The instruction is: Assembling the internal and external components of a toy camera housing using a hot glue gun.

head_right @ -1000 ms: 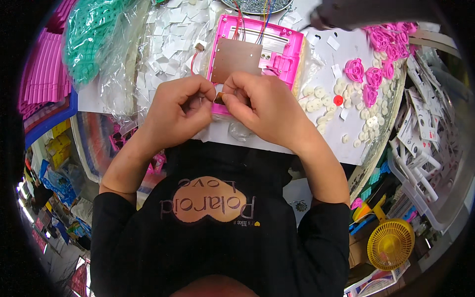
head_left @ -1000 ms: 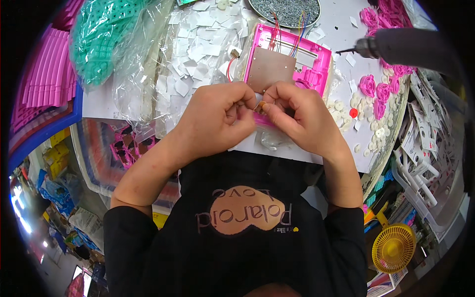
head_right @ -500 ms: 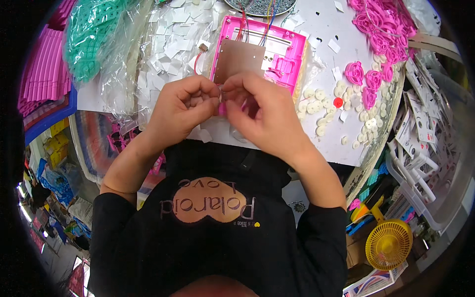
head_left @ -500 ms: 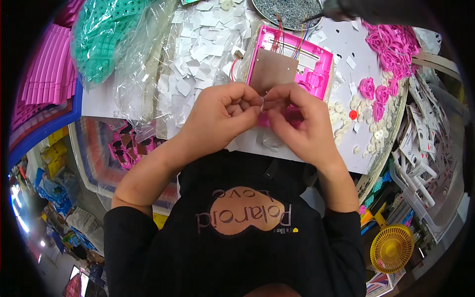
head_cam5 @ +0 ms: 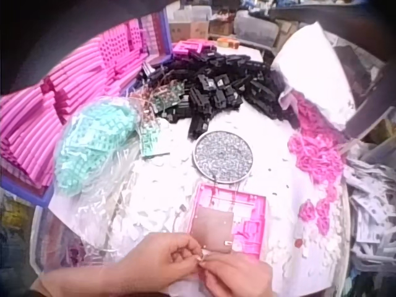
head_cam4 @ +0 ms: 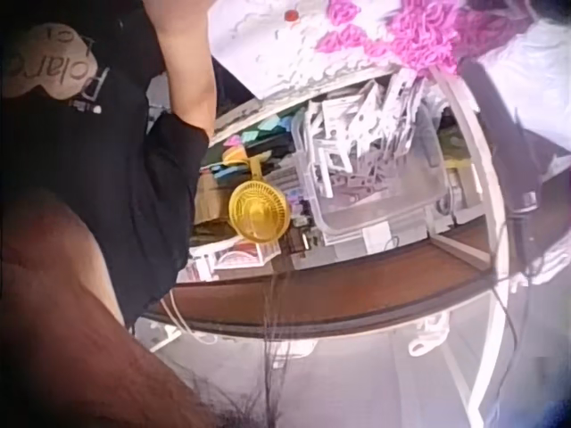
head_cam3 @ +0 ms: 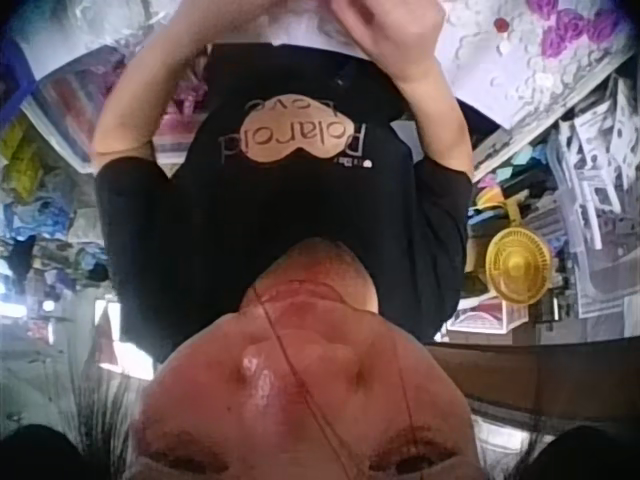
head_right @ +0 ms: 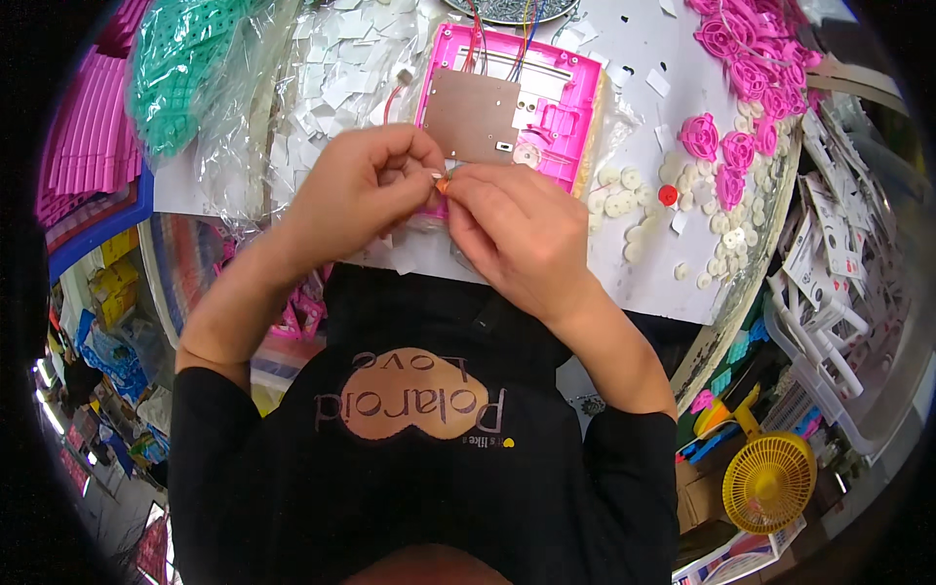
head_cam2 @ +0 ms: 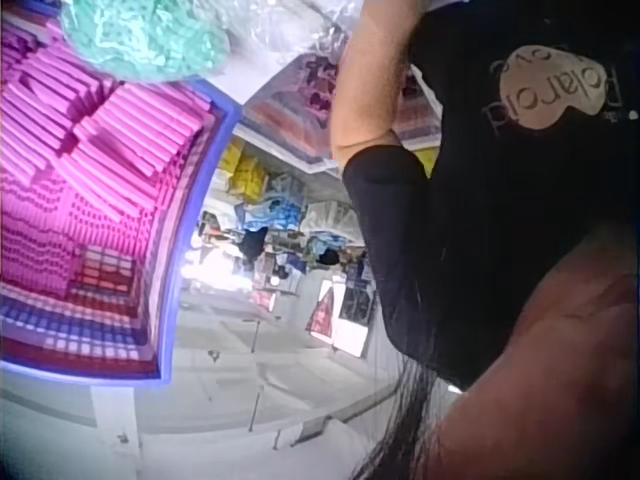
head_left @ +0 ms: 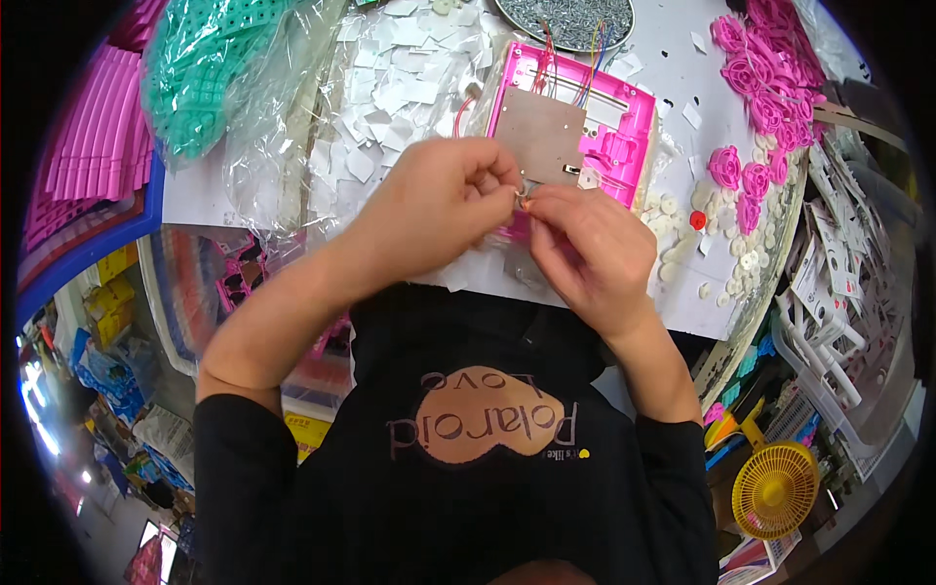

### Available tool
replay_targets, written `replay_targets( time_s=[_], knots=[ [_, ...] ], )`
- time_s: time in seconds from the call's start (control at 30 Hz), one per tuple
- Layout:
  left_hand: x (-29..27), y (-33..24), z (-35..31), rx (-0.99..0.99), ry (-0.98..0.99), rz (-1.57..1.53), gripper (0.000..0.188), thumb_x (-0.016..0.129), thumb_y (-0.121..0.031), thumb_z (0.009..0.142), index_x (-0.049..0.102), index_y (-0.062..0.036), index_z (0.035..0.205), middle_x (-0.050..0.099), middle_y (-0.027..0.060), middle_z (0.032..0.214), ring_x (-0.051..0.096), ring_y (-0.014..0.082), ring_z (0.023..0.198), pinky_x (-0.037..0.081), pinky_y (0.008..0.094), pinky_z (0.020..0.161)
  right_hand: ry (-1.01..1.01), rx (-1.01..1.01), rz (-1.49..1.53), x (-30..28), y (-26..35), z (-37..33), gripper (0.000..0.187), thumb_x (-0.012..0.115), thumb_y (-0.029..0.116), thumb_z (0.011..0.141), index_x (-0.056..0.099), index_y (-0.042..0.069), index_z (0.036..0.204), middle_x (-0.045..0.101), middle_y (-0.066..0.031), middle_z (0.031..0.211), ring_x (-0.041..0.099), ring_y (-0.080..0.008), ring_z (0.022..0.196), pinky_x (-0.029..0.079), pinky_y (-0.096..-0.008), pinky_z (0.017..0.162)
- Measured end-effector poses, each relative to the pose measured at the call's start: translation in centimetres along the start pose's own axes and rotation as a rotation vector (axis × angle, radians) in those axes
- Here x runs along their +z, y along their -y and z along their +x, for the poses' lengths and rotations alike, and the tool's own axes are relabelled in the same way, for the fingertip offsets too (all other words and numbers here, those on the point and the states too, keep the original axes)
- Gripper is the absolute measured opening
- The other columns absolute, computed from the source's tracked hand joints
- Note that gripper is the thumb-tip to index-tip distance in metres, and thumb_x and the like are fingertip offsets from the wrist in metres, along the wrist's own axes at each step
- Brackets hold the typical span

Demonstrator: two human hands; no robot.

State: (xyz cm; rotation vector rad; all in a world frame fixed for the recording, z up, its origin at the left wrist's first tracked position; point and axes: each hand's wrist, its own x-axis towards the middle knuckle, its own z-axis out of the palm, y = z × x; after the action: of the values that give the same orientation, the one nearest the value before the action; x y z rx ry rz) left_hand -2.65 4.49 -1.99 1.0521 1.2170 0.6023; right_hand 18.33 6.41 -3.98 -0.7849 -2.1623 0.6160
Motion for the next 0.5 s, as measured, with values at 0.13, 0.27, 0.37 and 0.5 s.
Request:
replay_targets(
  time_s=[0.13, 0.27, 0.37, 0.5],
  knots=[
    [-1.8, -2.3, 2.1, -0.146, 0.149, 0.025, 0.015, 0.064, -0.012, 0.098, 0.068, 0.0014, 0.097, 0.068, 0.0032, 0.076, 0.063, 0.0077, 0.061, 0.049, 0.0215, 0.053, 0.04, -0.115, -0.116, -0.5, -0.3, 0.4, 0.021, 0.081, 0.004, 0.076, 0.073, 0.005, 0.095, 0.073, -0.0073, 0.097, 0.07, -0.0239, 0.078, 0.056, -0.0313, 0.064],
    [-2.4, -3.1, 3.3, -0.055, 0.196, 0.386, 0.016, 0.074, -0.011, 0.091, 0.069, 0.0025, 0.096, 0.07, 0.0071, 0.076, 0.067, 0.0114, 0.065, 0.053, 0.0276, 0.057, 0.062, -0.171, -0.161, -0.3, -1.0, 0.5, 0.021, 0.08, 0.007, 0.075, 0.073, 0.006, 0.094, 0.072, -0.0046, 0.098, 0.067, -0.0213, 0.077, 0.053, -0.03, 0.059],
    [-2.5, -2.2, 3.2, 0.385, 0.112, 0.636, 0.018, 0.077, -0.008, 0.083, 0.068, 0.0013, 0.096, 0.07, 0.0105, 0.074, 0.069, 0.0199, 0.066, 0.054, 0.0322, 0.061, 0.112, -0.179, -0.214, 0.0, -0.9, 0.7, 0.022, 0.079, 0.009, 0.071, 0.074, 0.007, 0.093, 0.068, -0.0017, 0.092, 0.063, -0.0191, 0.075, 0.049, -0.03, 0.055],
    [-2.0, -0.1, 3.0, 0.683, 0.0, 0.794, 0.016, 0.075, -0.004, 0.08, 0.067, -0.0019, 0.094, 0.067, 0.012, 0.078, 0.067, 0.0315, 0.074, 0.054, 0.0376, 0.065, 0.167, -0.211, -0.311, 0.4, -0.9, 0.7, 0.02, 0.072, 0.011, 0.069, 0.073, 0.008, 0.09, 0.061, -0.0001, 0.084, 0.06, -0.0179, 0.074, 0.047, -0.0303, 0.054]
  ],
)
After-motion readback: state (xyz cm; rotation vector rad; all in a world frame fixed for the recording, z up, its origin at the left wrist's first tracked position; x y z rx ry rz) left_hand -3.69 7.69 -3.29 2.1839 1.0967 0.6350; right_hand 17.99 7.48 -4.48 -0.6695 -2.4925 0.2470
